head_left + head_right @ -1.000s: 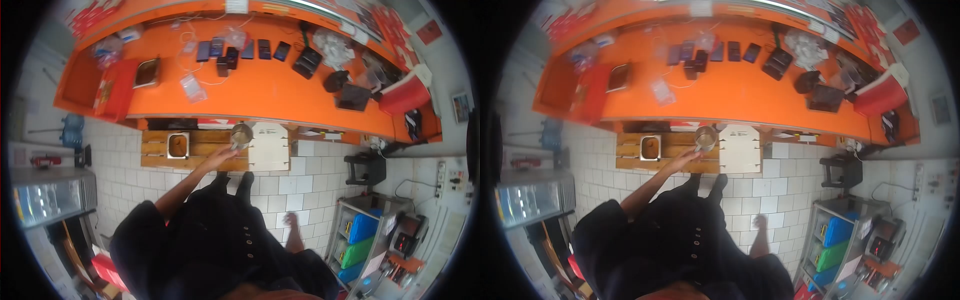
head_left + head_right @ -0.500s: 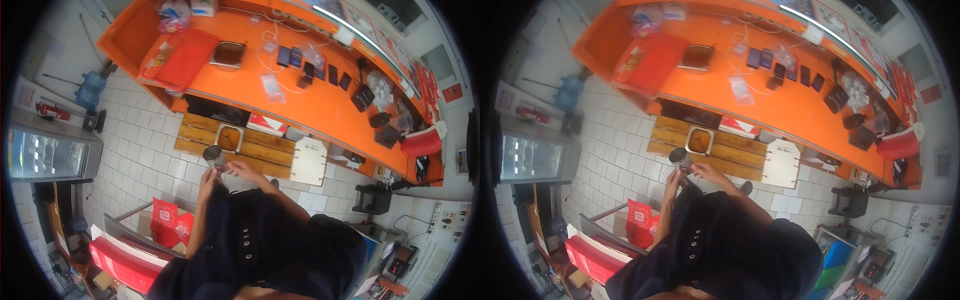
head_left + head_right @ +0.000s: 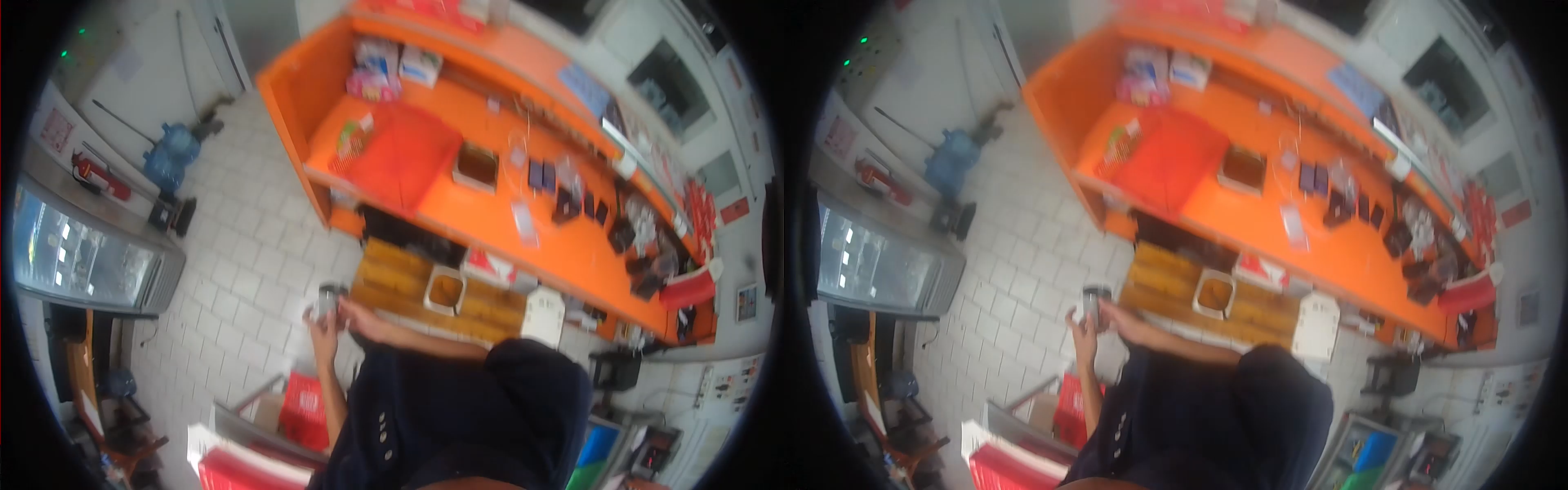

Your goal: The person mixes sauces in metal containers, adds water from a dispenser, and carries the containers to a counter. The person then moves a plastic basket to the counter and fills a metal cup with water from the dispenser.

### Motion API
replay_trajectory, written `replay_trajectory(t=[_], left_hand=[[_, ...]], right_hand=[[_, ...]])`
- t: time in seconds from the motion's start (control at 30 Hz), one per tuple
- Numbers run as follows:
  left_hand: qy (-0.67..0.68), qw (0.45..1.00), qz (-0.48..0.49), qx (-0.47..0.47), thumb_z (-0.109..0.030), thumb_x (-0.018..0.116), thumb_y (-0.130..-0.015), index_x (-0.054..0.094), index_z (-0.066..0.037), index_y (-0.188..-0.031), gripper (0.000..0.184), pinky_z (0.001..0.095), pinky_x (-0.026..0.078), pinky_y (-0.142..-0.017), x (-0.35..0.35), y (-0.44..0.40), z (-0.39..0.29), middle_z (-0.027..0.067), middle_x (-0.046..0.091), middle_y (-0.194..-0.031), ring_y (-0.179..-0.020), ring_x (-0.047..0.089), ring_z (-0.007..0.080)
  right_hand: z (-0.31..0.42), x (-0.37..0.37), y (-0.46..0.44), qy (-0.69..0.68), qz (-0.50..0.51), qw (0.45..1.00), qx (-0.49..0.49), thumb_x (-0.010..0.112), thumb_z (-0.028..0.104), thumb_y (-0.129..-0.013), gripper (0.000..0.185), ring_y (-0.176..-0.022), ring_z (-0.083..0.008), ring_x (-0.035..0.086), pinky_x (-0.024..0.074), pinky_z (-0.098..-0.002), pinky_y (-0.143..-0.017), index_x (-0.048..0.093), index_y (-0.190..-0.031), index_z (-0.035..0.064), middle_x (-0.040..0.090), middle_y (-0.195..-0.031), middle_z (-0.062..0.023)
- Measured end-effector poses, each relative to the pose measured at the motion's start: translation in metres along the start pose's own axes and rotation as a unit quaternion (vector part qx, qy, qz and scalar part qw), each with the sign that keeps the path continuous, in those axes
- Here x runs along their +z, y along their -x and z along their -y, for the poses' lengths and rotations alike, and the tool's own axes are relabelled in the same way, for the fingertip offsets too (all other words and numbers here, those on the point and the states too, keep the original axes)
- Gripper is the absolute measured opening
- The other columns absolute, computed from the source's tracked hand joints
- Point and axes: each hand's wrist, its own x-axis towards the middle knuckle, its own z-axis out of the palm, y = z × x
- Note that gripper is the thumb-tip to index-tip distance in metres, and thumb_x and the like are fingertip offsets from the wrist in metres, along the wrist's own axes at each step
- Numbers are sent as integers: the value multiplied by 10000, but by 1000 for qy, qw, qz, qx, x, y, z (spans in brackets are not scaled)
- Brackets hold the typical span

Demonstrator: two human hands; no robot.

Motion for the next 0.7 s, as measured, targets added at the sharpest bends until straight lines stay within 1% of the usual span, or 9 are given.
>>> replay_trajectory(t=[0.13, 0.23, 0.3, 0.33, 0.37, 0.5, 0.53, 0.63, 0.7], left_hand=[[7, 1000, 15, -11, -334, 501, -1029, 155, -27, -1414, 601, 314, 563, -686, -61, -70, -14, 239, 644, -1089, -833, 688, 234], [-28, 998, -25, -48, -366, 466, -1038, 219, -8, -1407, 570, 339, 573, -694, -123, -127, -29, 234, 645, -1095, -847, 696, 251], [12, 996, -69, -62, -388, 460, -1038, 341, 10, -1371, 533, 349, 576, -702, -177, -163, -10, 245, 643, -1108, -869, 702, 267], [2, 993, -85, -82, -384, 478, -1033, 458, 13, -1305, 482, 355, 578, -710, -202, -171, -30, 261, 638, -1112, -887, 703, 280], [19, 991, -115, -60, -384, 486, -1029, 474, 13, -1291, 476, 354, 574, -718, -223, -176, -39, 259, 648, -1091, -884, 704, 279], [-90, 966, -231, -72, -412, 573, -980, 579, -7, -1156, 443, 358, 546, -763, -334, -194, -40, 226, 699, -947, -854, 710, 258], [-128, 947, -282, -84, -427, 592, -962, 591, -11, -1151, 457, 375, 545, -776, -357, -192, -34, 222, 702, -960, -868, 707, 270], [-7, 922, -362, -138, -442, 597, -955, 607, -22, -1141, 460, 379, 542, -736, -414, -179, -22, 191, 705, -923, -826, 694, 247], [33, 900, -419, -118, -464, 603, -946, 616, -27, -1140, 478, 355, 537, -699, -450, -181, 27, 153, 704, -890, -792, 689, 218]], right_hand=[[44, 59, -81, -28, -8, 998, 62, 564, 595, -924, 466, -912, -130, 577, 442, -325, -809, 593, -1080, 157, 641, -1016, 2], [47, 97, -175, 14, -1, 992, 123, 509, 562, -965, 440, -948, -192, 606, 461, -372, -840, 594, -1075, 144, 653, -1000, -45], [47, 127, -233, 58, 2, 990, 125, 497, 560, -970, 442, -908, -187, 607, 460, -361, -826, 607, -994, 132, 656, -956, -44], [45, 134, -263, 96, 32, 991, 87, 502, 547, -973, 436, -879, -183, 610, 460, -358, -817, 604, -942, 124, 655, -939, -50], [37, 150, -292, 127, 74, 988, 55, 506, 534, -976, 436, -849, -180, 612, 459, -355, -808, 600, -891, 117, 654, -922, -57], [50, 213, -406, 242, 98, 949, 179, 521, 498, -979, 434, -832, -167, 597, 453, -333, -790, 619, -844, 97, 630, -849, -68], [48, 217, -431, 326, 118, 918, 193, 534, 497, -975, 436, -831, -161, 589, 452, -321, -782, 625, -838, 93, 621, -835, -64], [27, 205, -525, 557, 155, 790, 203, 580, 484, -960, 430, -799, -146, 584, 454, -293, -730, 636, -828, 79, 614, -802, -56], [13, 177, -591, 684, 222, 651, 243, 594, 484, -950, 449, -643, -146, 588, 462, -306, -604, 643, -767, 77, 638, -731, -43]])
